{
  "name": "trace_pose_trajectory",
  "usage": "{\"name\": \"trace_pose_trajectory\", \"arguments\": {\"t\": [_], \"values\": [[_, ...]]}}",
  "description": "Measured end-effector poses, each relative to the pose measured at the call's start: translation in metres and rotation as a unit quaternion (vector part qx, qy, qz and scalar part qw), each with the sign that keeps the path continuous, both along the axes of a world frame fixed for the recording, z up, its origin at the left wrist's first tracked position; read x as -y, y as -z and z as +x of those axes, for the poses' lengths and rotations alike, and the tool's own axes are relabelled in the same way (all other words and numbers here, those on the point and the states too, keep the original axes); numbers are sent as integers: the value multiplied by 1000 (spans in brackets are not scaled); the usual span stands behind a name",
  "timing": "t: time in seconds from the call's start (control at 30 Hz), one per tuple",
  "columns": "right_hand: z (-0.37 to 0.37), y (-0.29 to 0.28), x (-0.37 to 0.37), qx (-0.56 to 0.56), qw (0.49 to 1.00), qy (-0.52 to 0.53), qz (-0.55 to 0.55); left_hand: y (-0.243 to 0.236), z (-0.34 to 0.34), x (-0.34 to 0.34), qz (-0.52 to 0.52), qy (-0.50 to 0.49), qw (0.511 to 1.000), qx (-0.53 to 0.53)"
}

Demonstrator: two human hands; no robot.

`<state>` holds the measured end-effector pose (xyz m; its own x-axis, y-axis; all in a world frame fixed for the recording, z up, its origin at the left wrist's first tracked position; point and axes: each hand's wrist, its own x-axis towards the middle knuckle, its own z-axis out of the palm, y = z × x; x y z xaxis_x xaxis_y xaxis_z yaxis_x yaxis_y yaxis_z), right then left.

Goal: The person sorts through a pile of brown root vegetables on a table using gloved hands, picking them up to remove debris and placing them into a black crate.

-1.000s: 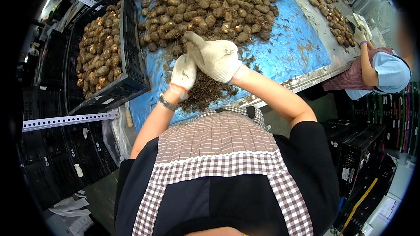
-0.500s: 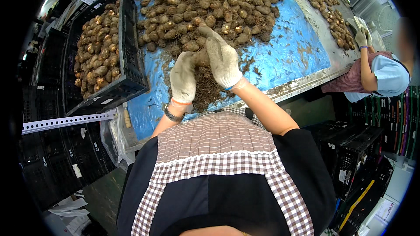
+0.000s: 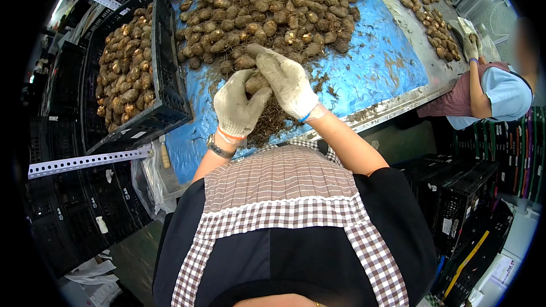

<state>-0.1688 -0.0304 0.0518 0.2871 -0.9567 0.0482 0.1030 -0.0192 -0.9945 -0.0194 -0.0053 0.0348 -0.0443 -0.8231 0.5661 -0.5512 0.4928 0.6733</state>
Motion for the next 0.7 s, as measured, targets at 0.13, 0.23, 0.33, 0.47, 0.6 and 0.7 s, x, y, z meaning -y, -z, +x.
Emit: {"name": "trace_pose_trajectory", "arguments": {"t": [0.13, 0.23, 0.33, 0.47, 0.6, 0.7], "values": [[8, -5, 4, -200, 958, 84, -188, -6, -4, 2, 64, -58, 996, -4], [8, -10, 13, -263, 905, 109, -317, 5, 1, 13, 140, -13, 987, -82], [4, -14, 20, -294, 868, 86, -391, 24, 20, 27, 200, 83, 976, -18], [7, -16, 22, -389, 807, 5, -445, 38, 40, 47, 171, 109, 964, 171], [8, -14, 20, -437, 781, -48, -444, 30, 49, 61, 528, 233, 816, -15], [6, -6, 20, -386, 779, -55, -491, 30, 46, 57, 593, 220, 729, -263]]}}
